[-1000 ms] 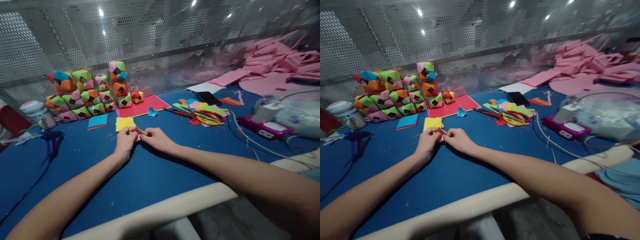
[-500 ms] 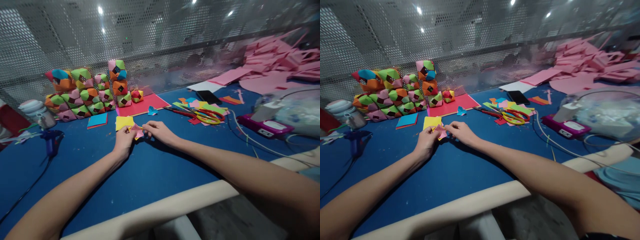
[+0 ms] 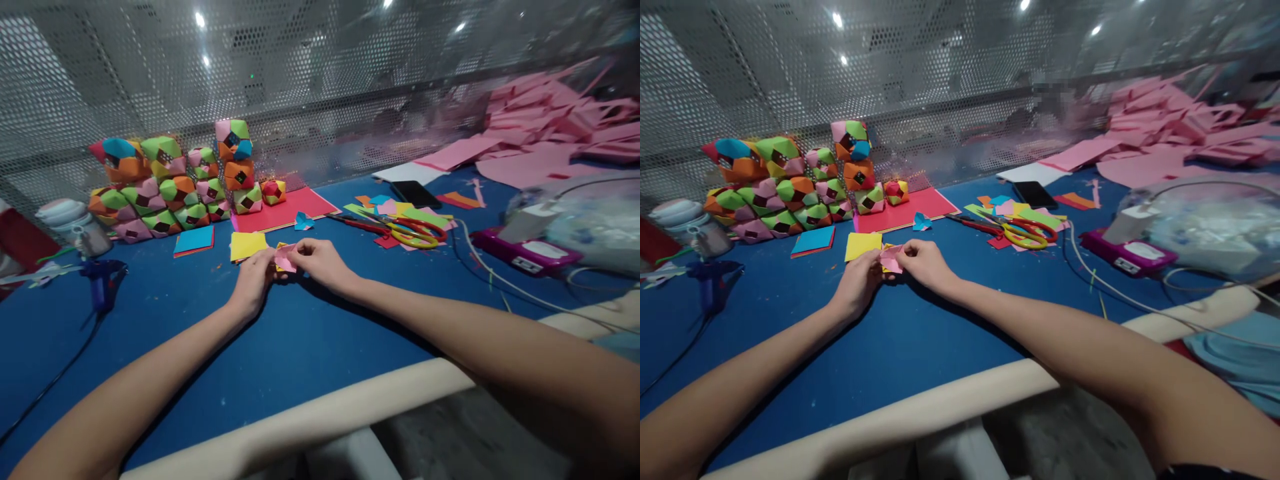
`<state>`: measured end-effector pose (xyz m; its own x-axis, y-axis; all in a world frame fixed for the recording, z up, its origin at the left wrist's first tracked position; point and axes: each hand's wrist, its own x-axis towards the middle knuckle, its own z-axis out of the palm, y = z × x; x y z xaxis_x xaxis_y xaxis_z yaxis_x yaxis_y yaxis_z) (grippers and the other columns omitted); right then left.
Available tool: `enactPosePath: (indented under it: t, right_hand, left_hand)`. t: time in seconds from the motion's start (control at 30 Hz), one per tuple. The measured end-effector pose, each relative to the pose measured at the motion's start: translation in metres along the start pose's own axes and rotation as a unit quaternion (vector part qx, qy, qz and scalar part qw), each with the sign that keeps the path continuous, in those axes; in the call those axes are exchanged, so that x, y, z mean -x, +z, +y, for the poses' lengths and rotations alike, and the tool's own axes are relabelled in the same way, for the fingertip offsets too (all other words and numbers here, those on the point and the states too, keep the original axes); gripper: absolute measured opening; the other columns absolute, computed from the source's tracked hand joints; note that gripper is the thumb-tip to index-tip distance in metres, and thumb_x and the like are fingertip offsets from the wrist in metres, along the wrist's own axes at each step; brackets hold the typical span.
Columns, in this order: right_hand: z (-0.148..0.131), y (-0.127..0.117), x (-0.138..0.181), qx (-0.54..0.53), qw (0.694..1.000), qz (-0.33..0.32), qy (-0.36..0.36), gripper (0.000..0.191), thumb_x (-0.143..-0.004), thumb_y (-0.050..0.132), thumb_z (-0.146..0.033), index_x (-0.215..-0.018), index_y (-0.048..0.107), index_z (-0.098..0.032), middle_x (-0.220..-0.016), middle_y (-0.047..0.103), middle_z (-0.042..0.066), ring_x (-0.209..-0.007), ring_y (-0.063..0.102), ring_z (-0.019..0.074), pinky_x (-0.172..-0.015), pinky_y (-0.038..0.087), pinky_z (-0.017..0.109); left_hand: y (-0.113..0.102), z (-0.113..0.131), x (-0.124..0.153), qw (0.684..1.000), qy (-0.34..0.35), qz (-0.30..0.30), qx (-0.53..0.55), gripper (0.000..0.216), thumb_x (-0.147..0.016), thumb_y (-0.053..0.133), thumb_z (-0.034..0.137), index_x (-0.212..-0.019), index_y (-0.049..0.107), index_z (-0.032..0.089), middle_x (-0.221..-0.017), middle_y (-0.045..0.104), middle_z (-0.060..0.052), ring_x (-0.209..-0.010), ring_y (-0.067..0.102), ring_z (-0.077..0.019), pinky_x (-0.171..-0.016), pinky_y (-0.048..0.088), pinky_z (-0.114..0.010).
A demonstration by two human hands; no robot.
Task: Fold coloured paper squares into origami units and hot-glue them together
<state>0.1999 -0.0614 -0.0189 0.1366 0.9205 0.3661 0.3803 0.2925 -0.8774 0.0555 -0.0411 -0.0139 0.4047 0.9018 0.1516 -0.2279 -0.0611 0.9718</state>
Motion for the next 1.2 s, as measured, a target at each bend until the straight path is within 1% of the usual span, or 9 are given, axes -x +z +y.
enactPosePath:
  t: [0.07, 0.17, 0.27, 0.47, 0.57, 0.73, 0.8, 1.07, 1.2]
  right_hand:
    - [0.002, 0.001, 0.000, -0.006, 1.000, 0.014, 0.006, 0.015, -0.070, 0.052, -0.027, -0.061, 0.052, -0.015, -0.059, 0.053, -0.001, -0.054, 0.045, 0.0096, -0.053, 0.035, 0.023]
    - [0.004, 0.003, 0.000, -0.013, 1.000, 0.020, 0.007, 0.015, -0.071, 0.052, -0.027, -0.060, 0.049, -0.016, -0.059, 0.052, -0.002, -0.055, 0.046, 0.0098, -0.053, 0.035, 0.023]
    - [0.004, 0.005, 0.002, -0.015, 1.000, -0.002, 0.006, 0.013, -0.071, 0.052, -0.026, -0.062, 0.050, -0.016, -0.059, 0.055, -0.001, -0.056, 0.049, 0.0109, -0.053, 0.037, 0.023]
    - [0.000, 0.004, 0.005, 0.003, 0.998, -0.053, -0.028, 0.016, -0.076, 0.054, -0.029, -0.076, 0.061, -0.015, -0.069, 0.062, 0.001, -0.061, 0.053, 0.0117, -0.057, 0.039, 0.023]
    - [-0.002, 0.001, 0.003, -0.002, 0.999, -0.034, -0.015, 0.021, -0.074, 0.057, -0.033, -0.069, 0.063, -0.014, -0.063, 0.059, 0.000, -0.059, 0.049, 0.0110, -0.055, 0.036, 0.023]
    - [-0.001, -0.001, -0.001, -0.056, 0.998, 0.002, 0.038, 0.027, -0.070, 0.062, -0.039, -0.065, 0.064, -0.012, -0.059, 0.056, -0.001, -0.055, 0.044, 0.0094, -0.053, 0.034, 0.023]
    - [0.001, -0.001, -0.002, -0.071, 0.996, 0.008, 0.049, 0.029, -0.068, 0.064, -0.041, -0.065, 0.064, -0.012, -0.059, 0.056, 0.000, -0.054, 0.044, 0.0092, -0.052, 0.034, 0.023]
    - [0.011, 0.001, -0.004, -0.119, 0.990, 0.004, 0.076, 0.033, -0.066, 0.065, -0.045, -0.067, 0.063, -0.012, -0.062, 0.059, 0.002, -0.053, 0.047, 0.0093, -0.050, 0.036, 0.023]
    - [0.010, 0.000, -0.005, -0.101, 0.992, 0.009, 0.074, 0.031, -0.065, 0.066, -0.042, -0.065, 0.062, -0.012, -0.059, 0.057, 0.000, -0.052, 0.045, 0.0087, -0.050, 0.035, 0.022]
  left_hand:
    - [0.001, 0.000, 0.000, 1.000, -0.010, -0.012, 0.016, 0.028, -0.077, 0.057, 0.040, -0.083, 0.062, 0.013, -0.075, 0.059, -0.003, -0.068, 0.056, -0.0126, -0.061, 0.048, -0.026]
    - [0.000, -0.001, 0.000, 0.998, 0.007, -0.007, -0.054, 0.026, -0.074, 0.062, 0.033, -0.089, 0.063, 0.013, -0.076, 0.061, -0.002, -0.067, 0.058, -0.0116, -0.064, 0.049, -0.025]
    - [-0.002, -0.003, -0.001, 0.992, 0.017, 0.019, -0.123, 0.022, -0.074, 0.059, 0.025, -0.091, 0.064, 0.012, -0.073, 0.062, -0.002, -0.058, 0.057, -0.0104, -0.060, 0.047, -0.024]
    - [-0.008, -0.004, -0.003, 0.970, 0.070, 0.003, -0.233, 0.016, -0.077, 0.054, 0.025, -0.076, 0.066, 0.014, -0.057, 0.059, 0.001, -0.052, 0.053, -0.0103, -0.053, 0.040, -0.022]
    - [-0.007, -0.003, -0.003, 0.977, 0.057, 0.003, -0.206, 0.016, -0.076, 0.058, 0.027, -0.080, 0.066, 0.014, -0.062, 0.060, 0.000, -0.051, 0.054, -0.0101, -0.053, 0.043, -0.022]
    - [-0.005, -0.002, -0.004, 1.000, -0.001, -0.020, -0.003, 0.028, -0.078, 0.057, 0.038, -0.084, 0.064, 0.011, -0.076, 0.063, -0.005, -0.062, 0.058, -0.0124, -0.060, 0.050, -0.026]
    - [-0.005, -0.002, -0.004, 0.999, -0.028, -0.026, 0.024, 0.028, -0.077, 0.059, 0.037, -0.081, 0.064, 0.010, -0.076, 0.065, -0.007, -0.063, 0.059, -0.0123, -0.060, 0.050, -0.026]
    - [-0.006, -0.004, -0.006, 0.999, -0.038, -0.032, 0.010, 0.027, -0.075, 0.062, 0.034, -0.083, 0.065, 0.009, -0.078, 0.066, -0.008, -0.063, 0.061, -0.0116, -0.063, 0.051, -0.025]
    - [-0.007, -0.003, -0.005, 0.995, -0.018, 0.003, -0.095, 0.024, -0.077, 0.060, 0.035, -0.075, 0.063, 0.011, -0.069, 0.065, -0.005, -0.056, 0.061, -0.0112, -0.060, 0.050, -0.024]
